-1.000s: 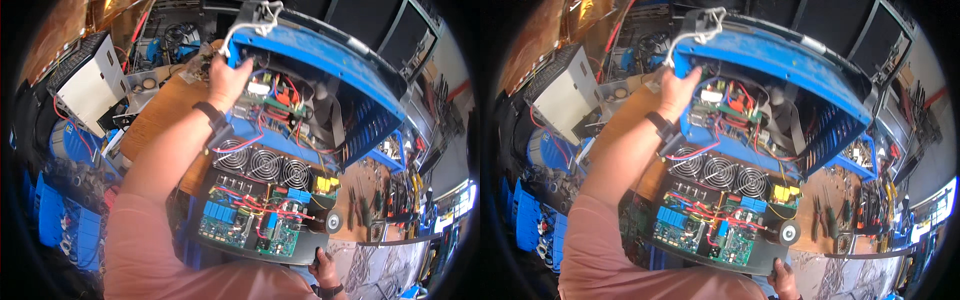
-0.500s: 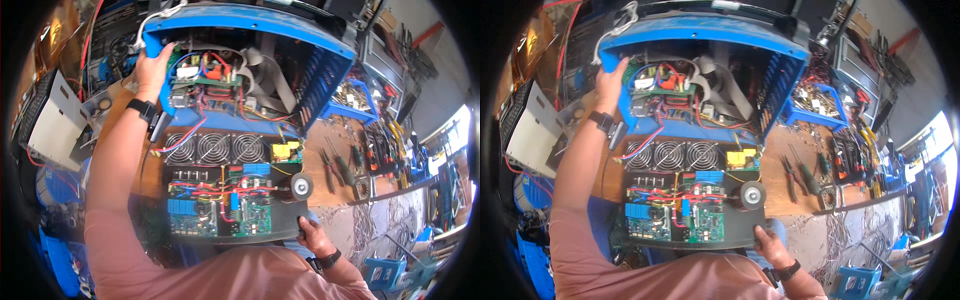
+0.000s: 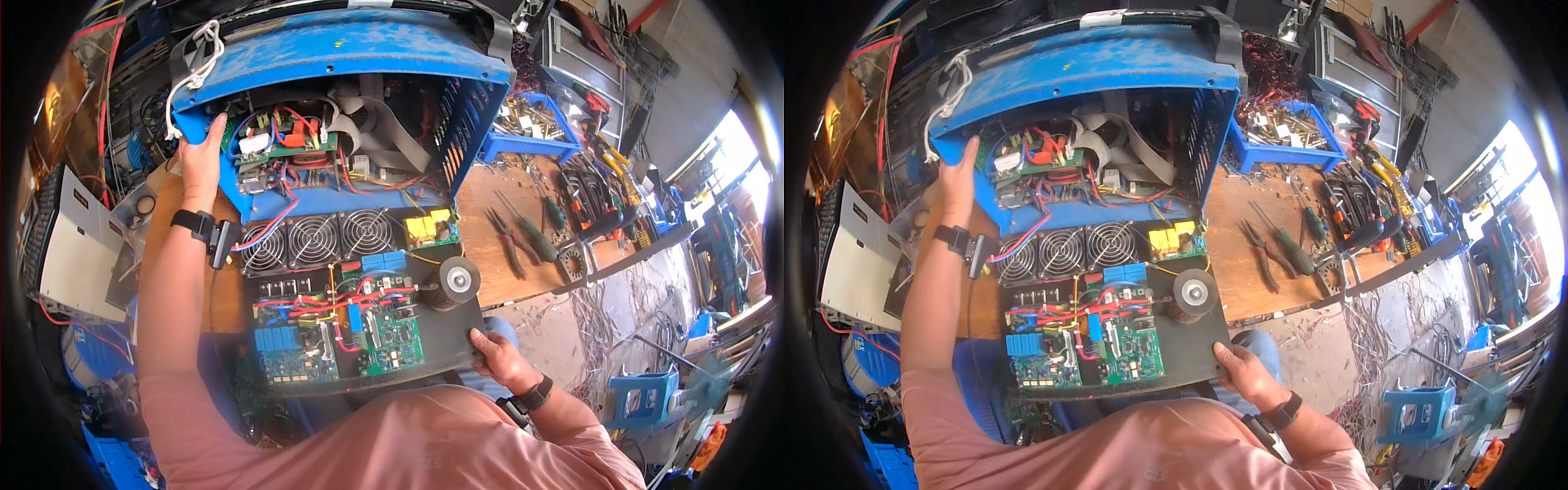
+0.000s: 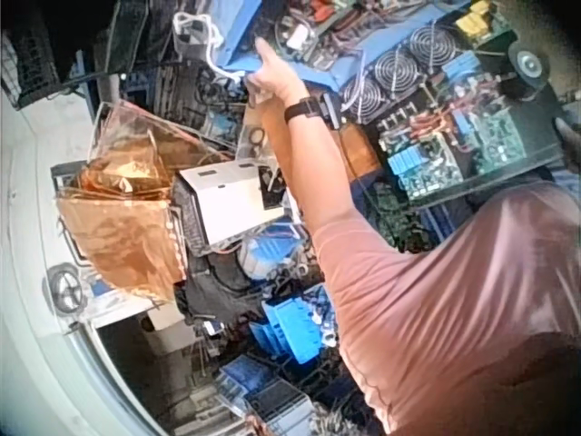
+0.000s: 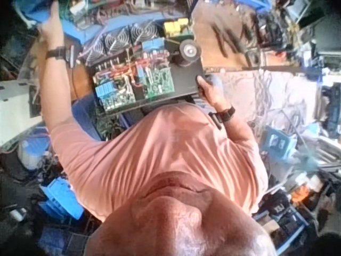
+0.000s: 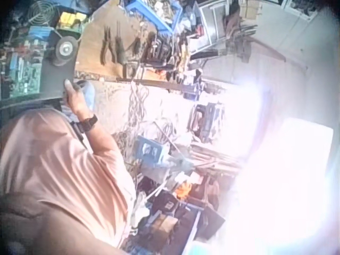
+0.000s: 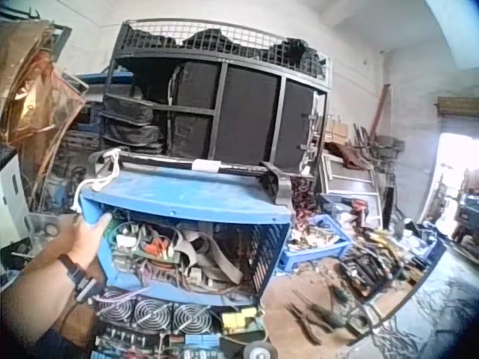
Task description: Repairing an electronic circuit board within a metal housing using hand tools.
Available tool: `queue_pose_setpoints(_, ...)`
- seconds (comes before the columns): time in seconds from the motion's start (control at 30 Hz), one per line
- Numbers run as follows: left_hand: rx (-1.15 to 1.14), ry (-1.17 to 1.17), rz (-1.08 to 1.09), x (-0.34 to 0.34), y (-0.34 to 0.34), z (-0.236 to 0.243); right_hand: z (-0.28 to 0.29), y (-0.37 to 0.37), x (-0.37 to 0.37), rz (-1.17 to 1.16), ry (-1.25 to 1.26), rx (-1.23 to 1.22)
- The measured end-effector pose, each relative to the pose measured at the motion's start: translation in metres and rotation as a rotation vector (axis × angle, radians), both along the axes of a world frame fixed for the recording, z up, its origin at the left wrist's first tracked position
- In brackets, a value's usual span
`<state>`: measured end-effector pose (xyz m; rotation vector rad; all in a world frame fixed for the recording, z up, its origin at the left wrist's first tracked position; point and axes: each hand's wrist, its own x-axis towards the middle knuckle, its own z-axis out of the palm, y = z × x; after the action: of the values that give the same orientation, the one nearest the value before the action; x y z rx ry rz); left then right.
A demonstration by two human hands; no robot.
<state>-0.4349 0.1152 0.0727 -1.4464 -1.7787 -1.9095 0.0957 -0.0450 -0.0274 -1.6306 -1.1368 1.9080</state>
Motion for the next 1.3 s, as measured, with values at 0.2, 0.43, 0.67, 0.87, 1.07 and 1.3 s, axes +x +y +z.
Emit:
queue_pose_setpoints(0.2, -0.318, -0.161, -0.086, -0.006, -0.036, 0.023, -0.006, 0.008, 0.004, 0.030, 0.049, -0.050)
queue_pose_setpoints(0.43, -0.182, -0.281, -0.073, 0.006, -0.185, 0.004, 0.000, 0.016, 0.009, 0.076, 0.126, -0.171)
queue_pose_setpoints(0.67, -0.251, -0.770, 0.120, 0.051, -0.315, -0.079, -0.003, 0.021, 0.015, 0.215, 0.146, -0.093)
queue_pose_setpoints(0.87, -0.513, -0.984, 0.019, 0.097, -0.330, -0.125, -0.004, 0.019, 0.023, 0.238, 0.031, 0.126)
queue_pose_setpoints(1.07, -0.443, -0.918, -0.122, 0.135, -0.303, -0.117, 0.000, 0.016, 0.037, 0.250, -0.044, 0.205)
queue_pose_setpoints(1.3, -0.381, -1.002, -0.030, 0.136, -0.297, -0.124, -0.005, 0.013, 0.050, 0.274, -0.048, 0.258)
